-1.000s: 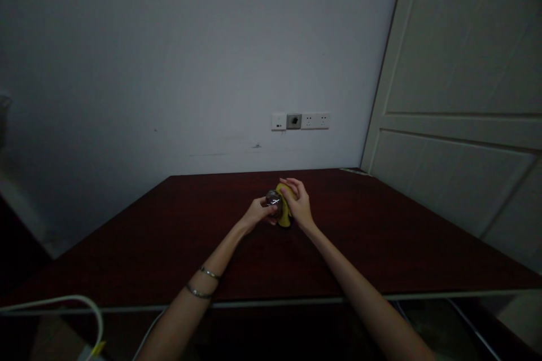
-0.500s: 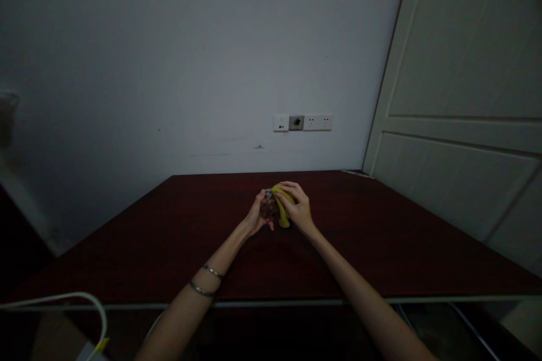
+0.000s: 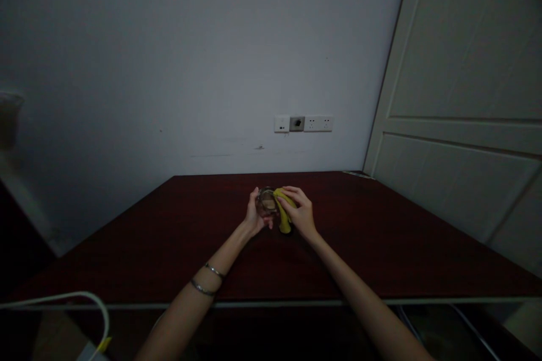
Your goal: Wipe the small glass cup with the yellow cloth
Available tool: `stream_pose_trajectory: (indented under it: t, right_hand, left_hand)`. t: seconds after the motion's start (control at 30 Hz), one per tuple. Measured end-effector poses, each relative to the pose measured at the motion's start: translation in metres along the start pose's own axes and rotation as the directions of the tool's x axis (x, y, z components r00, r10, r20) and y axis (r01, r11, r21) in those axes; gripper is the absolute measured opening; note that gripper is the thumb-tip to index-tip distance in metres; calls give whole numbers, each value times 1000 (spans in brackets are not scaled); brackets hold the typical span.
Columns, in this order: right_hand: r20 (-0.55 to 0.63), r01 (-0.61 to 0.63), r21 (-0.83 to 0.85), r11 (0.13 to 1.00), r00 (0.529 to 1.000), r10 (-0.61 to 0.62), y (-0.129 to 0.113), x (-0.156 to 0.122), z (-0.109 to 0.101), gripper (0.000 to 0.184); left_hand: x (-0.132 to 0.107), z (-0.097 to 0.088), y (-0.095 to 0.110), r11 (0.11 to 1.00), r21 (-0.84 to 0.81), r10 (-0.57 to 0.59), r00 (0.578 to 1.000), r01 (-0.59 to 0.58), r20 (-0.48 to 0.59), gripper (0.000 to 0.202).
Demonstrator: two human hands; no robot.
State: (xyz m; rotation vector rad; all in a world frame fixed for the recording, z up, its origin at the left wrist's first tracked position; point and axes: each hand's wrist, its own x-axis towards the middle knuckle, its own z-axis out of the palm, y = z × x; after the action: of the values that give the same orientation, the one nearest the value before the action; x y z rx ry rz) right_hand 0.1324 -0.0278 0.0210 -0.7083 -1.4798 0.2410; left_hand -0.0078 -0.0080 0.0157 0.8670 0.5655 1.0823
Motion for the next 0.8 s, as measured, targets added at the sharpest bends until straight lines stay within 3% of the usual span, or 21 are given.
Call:
stream_pose_trajectory:
  t: [0.13,0.33,0.53,0.67,0.8]
  right_hand:
    - [33,25,-40,999,999,-24,-2,-4,-1,20]
    - [131,93,-117,989,988,-78,-4,-10,-3,44]
    - [164,141,-156,978,980,-115,-3,-13,-10,36]
    - [234,283,-196,939,943,-235,0,-21,-17,40]
    - [335,405,-228,885,886,-319,-5,-28,-24,45]
  left_hand:
    - [-2,1,4,998,-37,-39,999,40,20,67]
    - [-1,-1,4,995,-87,-54,999,54,2,64]
    - [2,-7,5,994,-51,-87,985,95,148,73]
    - [2,-10,4,989,-60,-119,972,134,200,75]
    - [2,-10,3,984,-75,-148,972,164,183,74]
